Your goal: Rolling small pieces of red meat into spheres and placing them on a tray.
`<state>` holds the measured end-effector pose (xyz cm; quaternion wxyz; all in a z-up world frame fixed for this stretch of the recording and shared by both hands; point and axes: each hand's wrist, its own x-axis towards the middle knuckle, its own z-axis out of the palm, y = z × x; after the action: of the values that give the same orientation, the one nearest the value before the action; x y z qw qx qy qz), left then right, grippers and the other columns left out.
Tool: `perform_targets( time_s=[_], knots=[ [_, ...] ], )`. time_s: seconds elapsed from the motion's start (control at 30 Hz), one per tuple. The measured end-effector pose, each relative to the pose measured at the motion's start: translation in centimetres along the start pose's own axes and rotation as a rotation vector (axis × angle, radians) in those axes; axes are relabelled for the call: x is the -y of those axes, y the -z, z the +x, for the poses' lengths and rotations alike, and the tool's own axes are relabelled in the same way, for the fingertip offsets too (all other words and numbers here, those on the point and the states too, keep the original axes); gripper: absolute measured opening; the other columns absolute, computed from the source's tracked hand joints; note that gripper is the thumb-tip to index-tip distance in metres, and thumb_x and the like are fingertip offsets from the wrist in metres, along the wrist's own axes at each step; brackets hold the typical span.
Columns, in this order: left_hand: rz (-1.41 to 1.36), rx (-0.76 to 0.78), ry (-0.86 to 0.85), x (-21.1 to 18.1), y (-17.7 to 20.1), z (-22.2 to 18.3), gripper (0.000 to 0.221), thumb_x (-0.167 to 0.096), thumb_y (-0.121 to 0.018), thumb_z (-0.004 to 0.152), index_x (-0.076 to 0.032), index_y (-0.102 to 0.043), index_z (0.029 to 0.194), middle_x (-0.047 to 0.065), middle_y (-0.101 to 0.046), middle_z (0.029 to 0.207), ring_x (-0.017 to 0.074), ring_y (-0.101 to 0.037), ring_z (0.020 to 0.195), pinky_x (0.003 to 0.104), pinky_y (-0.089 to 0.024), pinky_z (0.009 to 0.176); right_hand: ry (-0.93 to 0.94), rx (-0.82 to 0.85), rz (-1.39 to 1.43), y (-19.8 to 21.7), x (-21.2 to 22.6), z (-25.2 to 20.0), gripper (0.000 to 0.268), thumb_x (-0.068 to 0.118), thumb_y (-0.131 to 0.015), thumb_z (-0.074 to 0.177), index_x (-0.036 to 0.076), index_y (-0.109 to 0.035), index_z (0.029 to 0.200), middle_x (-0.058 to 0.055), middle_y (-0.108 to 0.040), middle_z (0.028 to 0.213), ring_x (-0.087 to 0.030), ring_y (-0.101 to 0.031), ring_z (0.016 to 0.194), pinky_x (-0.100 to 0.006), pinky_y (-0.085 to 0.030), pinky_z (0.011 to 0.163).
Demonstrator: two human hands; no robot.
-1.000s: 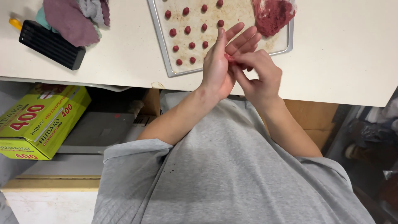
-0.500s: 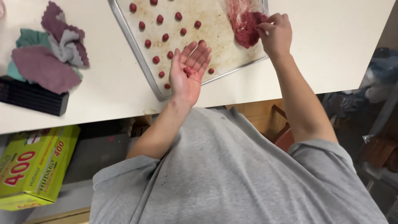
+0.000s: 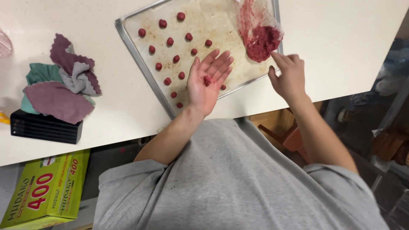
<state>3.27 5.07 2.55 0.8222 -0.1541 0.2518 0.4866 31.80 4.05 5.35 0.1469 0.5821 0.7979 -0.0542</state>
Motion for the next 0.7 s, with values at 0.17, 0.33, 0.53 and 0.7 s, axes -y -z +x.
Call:
perform_targets(
  time_s=[0.17, 0.33, 0.53, 0.7],
  knots=[
    [0.005, 0.222, -0.008, 1.8, -2.7, -1.0, 0.07, -0.057, -0.022, 0.11, -0.01, -0.042, 0.158, 0.015, -0.044, 0.163, 0.0302, -0.039, 0.155, 0.048, -0.02, 0.132, -0.208, -0.235, 1.153, 8.2, 9.4, -1.7, 0.067, 0.055, -0.043, 0.106, 0.005, -0.054, 0.15, -0.015, -0.06, 0.149, -0.022, -0.059, 0.134, -0.033, -0.047, 0.096],
    [0.09, 0.405, -0.062, 5.8, -5.0, -3.2, 0.067, -0.057, -0.016, 0.116, -0.014, -0.03, 0.166, 0.007, -0.035, 0.167, 0.025, -0.024, 0.162, 0.044, -0.011, 0.139, 0.252, -0.423, 1.096, 6.1, 12.3, -0.8, 0.091, 0.076, -0.023, 0.105, 0.011, -0.028, 0.169, -0.015, -0.023, 0.173, -0.03, -0.021, 0.162, -0.042, -0.017, 0.132],
    [0.384, 0.388, -0.326, 7.3, -4.3, -2.8, 0.073, -0.061, -0.011, 0.115, -0.013, -0.021, 0.169, 0.012, -0.026, 0.172, 0.0296, -0.019, 0.166, 0.045, -0.008, 0.14, 0.472, -0.371, 1.101, 6.8, 12.6, -3.9, 0.104, 0.084, -0.013, 0.097, 0.01, -0.018, 0.17, -0.016, -0.011, 0.176, -0.033, -0.011, 0.165, -0.047, -0.008, 0.135],
    [0.295, 0.451, -0.33, 10.9, -5.1, -3.8, 0.067, -0.059, -0.014, 0.12, -0.013, -0.022, 0.168, 0.011, -0.022, 0.175, 0.0261, -0.015, 0.162, 0.042, -0.004, 0.136, 0.378, -0.405, 0.954, 4.9, 9.2, -5.3, 0.1, 0.081, -0.01, 0.101, 0.013, -0.017, 0.175, -0.013, -0.007, 0.178, -0.029, -0.005, 0.163, -0.044, -0.005, 0.136]
  ],
)
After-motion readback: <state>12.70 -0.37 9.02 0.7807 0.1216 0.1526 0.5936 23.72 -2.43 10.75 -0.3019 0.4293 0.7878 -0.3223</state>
